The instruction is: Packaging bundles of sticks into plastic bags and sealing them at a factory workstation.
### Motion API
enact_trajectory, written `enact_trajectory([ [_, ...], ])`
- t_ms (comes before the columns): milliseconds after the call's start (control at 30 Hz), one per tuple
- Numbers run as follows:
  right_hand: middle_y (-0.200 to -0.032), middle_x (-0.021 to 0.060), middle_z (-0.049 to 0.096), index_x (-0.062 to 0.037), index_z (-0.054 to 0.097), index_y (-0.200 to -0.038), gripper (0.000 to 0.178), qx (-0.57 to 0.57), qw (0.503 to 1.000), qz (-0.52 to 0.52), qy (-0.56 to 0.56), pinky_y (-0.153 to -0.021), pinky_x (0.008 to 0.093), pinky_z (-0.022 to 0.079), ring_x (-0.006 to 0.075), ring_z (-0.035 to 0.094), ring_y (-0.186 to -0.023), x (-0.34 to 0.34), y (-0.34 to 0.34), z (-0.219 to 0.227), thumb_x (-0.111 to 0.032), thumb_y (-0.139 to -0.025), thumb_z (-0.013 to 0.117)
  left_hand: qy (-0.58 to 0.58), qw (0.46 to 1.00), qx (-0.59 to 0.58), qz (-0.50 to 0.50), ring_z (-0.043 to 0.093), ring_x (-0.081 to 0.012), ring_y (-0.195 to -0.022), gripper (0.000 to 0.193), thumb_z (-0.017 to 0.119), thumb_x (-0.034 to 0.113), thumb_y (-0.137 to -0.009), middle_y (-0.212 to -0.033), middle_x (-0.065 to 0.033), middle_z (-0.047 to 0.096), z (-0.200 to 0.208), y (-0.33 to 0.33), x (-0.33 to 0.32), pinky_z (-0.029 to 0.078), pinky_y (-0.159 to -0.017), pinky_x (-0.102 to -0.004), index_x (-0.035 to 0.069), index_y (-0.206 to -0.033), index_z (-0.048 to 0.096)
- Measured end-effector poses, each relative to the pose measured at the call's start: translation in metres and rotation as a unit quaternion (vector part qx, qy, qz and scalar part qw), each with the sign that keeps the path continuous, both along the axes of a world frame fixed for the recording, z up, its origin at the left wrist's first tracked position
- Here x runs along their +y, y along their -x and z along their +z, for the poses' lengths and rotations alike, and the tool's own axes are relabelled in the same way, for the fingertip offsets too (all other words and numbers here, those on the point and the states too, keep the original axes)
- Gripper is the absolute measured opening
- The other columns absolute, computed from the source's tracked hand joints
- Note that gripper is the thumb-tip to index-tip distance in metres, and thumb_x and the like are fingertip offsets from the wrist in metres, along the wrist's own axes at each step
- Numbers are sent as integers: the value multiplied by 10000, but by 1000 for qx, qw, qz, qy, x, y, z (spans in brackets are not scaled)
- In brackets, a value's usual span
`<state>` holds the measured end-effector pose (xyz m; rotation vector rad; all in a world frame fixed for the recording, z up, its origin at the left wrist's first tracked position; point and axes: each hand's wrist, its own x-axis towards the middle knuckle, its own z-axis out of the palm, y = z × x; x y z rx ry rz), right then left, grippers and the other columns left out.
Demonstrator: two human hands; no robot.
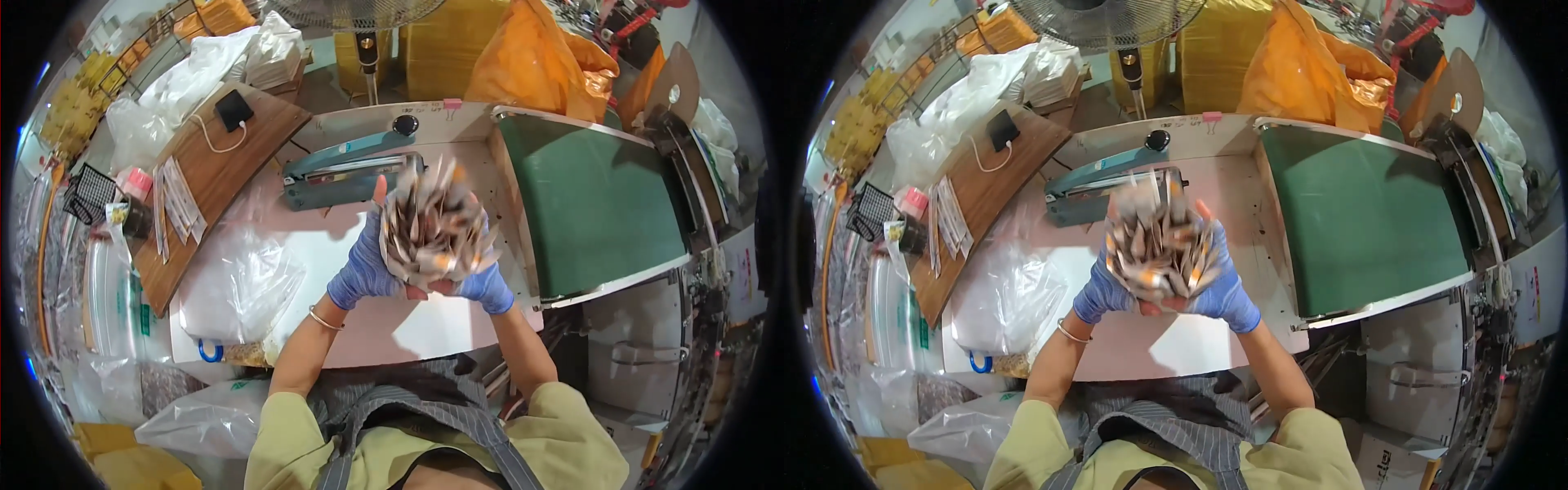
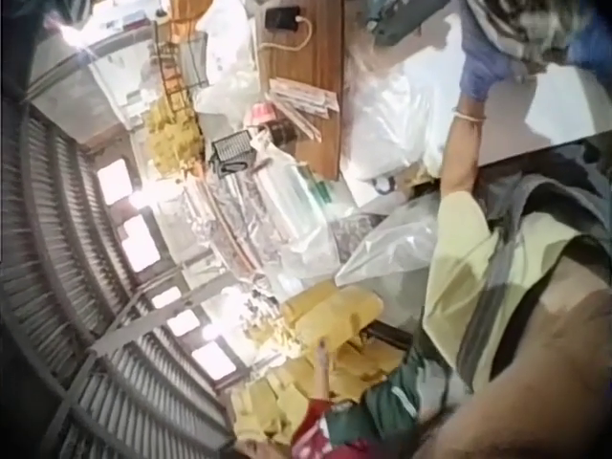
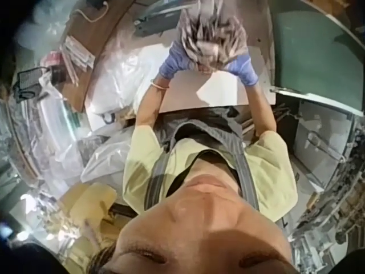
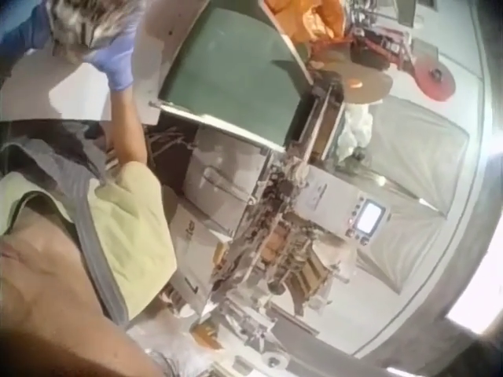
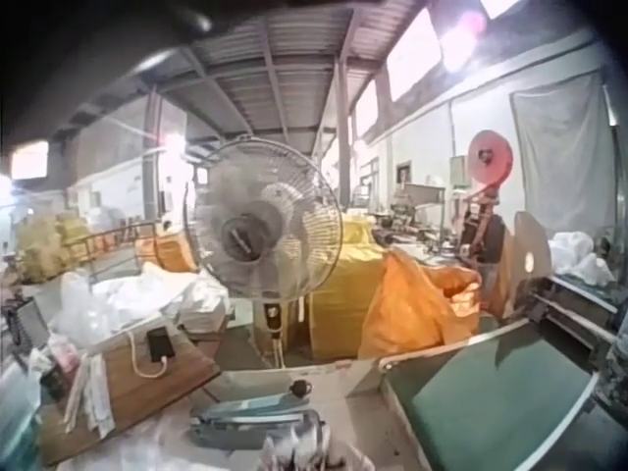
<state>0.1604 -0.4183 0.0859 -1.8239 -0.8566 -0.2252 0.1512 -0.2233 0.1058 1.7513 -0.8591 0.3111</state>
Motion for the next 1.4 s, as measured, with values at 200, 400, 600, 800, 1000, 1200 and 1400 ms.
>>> enact_trajectory([
  [200,-1280,148,400,-34,469,-1220,791,192,920,158,-303,-946,377,373,257,441,-1145,30,24,47,-309,-568,821,144,971,188,-17,386,-206,-1201,1357,876,298,-444,-1327,-99,351,-17,23,0,296,-1011,-318,90,-1397,-66],
  [400,-1137,122,510,-9,498,-1171,637,257,947,-2,-192,-886,322,405,231,507,-1024,57,36,50,-252,-639,752,247,933,260,32,446,-179,-1126,1050,821,281,-547,-1248,-75,440,-20,55,5,355,-955,-302,36,-1365,210],
  [600,-881,115,612,16,601,-917,379,564,763,292,-120,-767,309,465,211,595,-793,72,36,-30,-263,-660,601,419,736,482,227,513,-150,-941,584,664,343,-744,-1047,-80,535,-67,163,-14,406,-867,-300,43,-1193,442],
  [800,-806,122,621,27,614,-859,335,582,733,334,-113,-716,304,477,197,597,-721,132,55,-51,-239,-656,595,-333,657,92,670,363,-357,-1148,231,600,213,-719,-1290,-104,384,-85,178,122,258,-953,-543,86,-906,646],
  [1000,-809,128,621,44,620,-860,336,604,701,373,-64,-736,301,472,204,597,-731,169,74,-56,-234,-675,586,-310,739,66,595,562,-284,-880,404,516,39,-750,-1115,-88,536,-80,172,167,478,-740,-350,117,-1147,513],
  [1200,-959,49,586,10,439,-1239,515,474,759,437,-91,-729,235,451,102,533,-858,222,78,-100,-176,-785,594,-361,789,44,495,589,-278,-840,347,430,61,-840,-1164,-88,540,-59,249,102,484,-730,-342,107,-1175,511],
  [1400,-1090,93,540,-33,359,-1275,531,555,753,311,-168,-861,310,440,158,534,-951,171,76,-150,-290,-855,560,409,649,333,548,562,-203,-951,346,346,186,-933,-1133,-155,561,-124,215,92,422,-819,-283,-24,-1167,488],
])
